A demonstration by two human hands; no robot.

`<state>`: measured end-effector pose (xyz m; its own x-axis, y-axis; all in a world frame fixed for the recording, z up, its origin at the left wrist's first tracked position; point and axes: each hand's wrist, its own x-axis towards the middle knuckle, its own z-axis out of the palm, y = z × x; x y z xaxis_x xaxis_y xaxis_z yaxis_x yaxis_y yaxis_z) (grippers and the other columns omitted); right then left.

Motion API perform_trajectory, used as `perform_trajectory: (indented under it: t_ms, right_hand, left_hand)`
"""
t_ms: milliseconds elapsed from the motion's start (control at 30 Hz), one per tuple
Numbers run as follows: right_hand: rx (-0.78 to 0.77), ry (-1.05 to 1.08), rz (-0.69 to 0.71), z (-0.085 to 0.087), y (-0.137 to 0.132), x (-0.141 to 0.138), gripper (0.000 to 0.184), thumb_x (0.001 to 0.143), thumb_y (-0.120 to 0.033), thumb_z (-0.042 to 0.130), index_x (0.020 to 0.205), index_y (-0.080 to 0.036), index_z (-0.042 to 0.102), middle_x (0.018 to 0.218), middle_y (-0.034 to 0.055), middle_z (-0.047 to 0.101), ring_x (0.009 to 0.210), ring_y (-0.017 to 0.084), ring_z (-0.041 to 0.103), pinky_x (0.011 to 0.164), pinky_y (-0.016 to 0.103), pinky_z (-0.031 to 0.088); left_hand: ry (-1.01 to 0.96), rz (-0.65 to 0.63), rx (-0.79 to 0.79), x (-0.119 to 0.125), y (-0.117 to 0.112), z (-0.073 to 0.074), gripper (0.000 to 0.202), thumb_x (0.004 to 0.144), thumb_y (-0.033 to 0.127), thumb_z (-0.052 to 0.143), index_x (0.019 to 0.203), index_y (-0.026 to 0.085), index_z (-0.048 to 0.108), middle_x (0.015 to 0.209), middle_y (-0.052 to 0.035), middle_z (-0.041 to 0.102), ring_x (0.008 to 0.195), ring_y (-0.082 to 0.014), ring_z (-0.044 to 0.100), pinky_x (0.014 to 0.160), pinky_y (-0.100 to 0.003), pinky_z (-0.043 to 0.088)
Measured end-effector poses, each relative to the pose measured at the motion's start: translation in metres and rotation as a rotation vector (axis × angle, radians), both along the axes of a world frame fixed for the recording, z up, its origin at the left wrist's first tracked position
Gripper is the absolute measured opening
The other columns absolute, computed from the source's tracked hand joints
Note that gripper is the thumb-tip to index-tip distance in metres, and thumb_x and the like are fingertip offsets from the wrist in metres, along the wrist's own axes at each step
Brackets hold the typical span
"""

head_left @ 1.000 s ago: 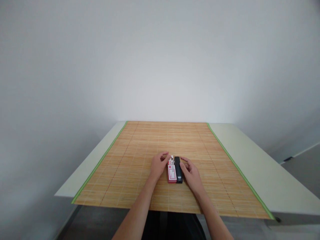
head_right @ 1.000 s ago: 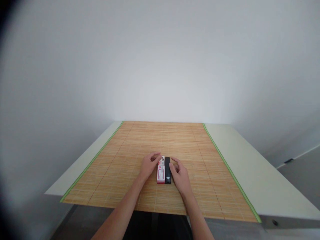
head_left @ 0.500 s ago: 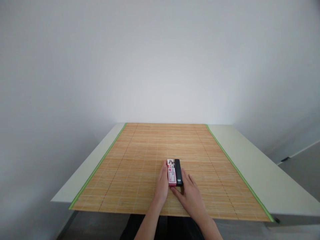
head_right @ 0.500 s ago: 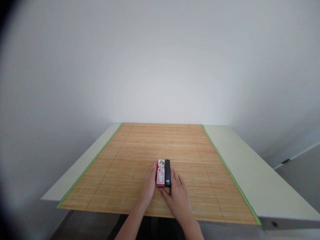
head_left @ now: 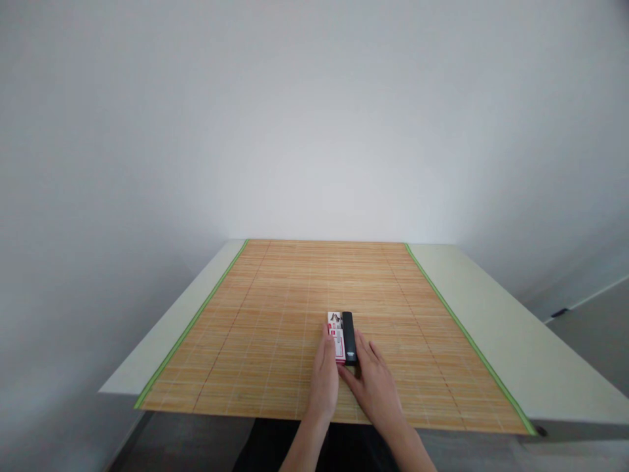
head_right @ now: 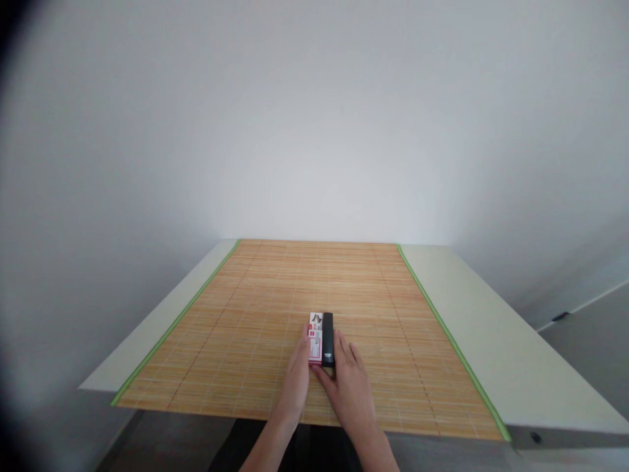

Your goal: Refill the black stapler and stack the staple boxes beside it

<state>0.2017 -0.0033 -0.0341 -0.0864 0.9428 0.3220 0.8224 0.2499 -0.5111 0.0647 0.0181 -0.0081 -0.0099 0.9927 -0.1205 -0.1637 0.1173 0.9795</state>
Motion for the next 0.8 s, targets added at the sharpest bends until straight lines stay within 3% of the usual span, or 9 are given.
perform_trajectory:
  t_ms: [233,367,500,667,800]
  right_hand:
    - [-0.033,0.073,0.055,0.005,0.002,0.005,0.077,0.096,-0.046,0.065,0.162,-0.027,0.032,0.161,0.0113,0.045,0.146,0.032,0.047,0.124,0.057,0.033]
    - [-0.044,0.108,0.067,0.010,0.005,0.025,0.074,0.094,-0.043,0.066,0.160,-0.029,0.036,0.159,0.0094,0.048,0.146,0.032,0.047,0.123,0.056,0.036]
    - [-0.070,0.126,0.047,0.016,0.003,0.072,0.070,0.094,-0.043,0.065,0.158,-0.031,0.039,0.159,0.0077,0.049,0.145,0.030,0.048,0.121,0.054,0.038]
    - [-0.103,0.151,-0.020,0.021,-0.004,0.145,0.068,0.093,-0.050,0.064,0.155,-0.030,0.044,0.152,0.0083,0.056,0.136,0.031,0.056,0.115,0.050,0.044]
    - [-0.150,0.152,-0.046,0.027,-0.006,0.178,0.064,0.091,-0.052,0.064,0.149,-0.027,0.053,0.145,0.0094,0.062,0.131,0.032,0.059,0.112,0.047,0.047]
  left_hand:
    - [0.057,0.022,-0.009,0.006,-0.002,-0.002,0.065,0.104,0.060,0.037,0.160,0.027,0.036,0.170,0.0000,0.026,0.158,-0.0252,0.019,0.131,-0.045,0.018]
    - [0.051,0.005,-0.005,0.021,0.001,-0.001,0.064,0.105,0.057,0.037,0.160,0.025,0.037,0.169,-0.0009,0.028,0.159,-0.0246,0.019,0.132,-0.045,0.016]
    - [0.034,-0.097,0.015,0.058,0.005,0.001,0.065,0.103,0.054,0.042,0.161,0.025,0.034,0.171,-0.0020,0.025,0.159,-0.0250,0.017,0.132,-0.044,0.014]
    - [-0.007,-0.269,0.088,0.117,0.011,0.002,0.067,0.101,0.039,0.045,0.164,0.023,0.027,0.171,-0.0035,0.024,0.158,-0.0237,0.021,0.130,-0.039,0.016]
    - [-0.015,-0.344,0.122,0.146,0.014,0.000,0.070,0.098,0.029,0.045,0.165,0.023,0.024,0.171,-0.0033,0.025,0.158,-0.0208,0.021,0.130,-0.035,0.015]
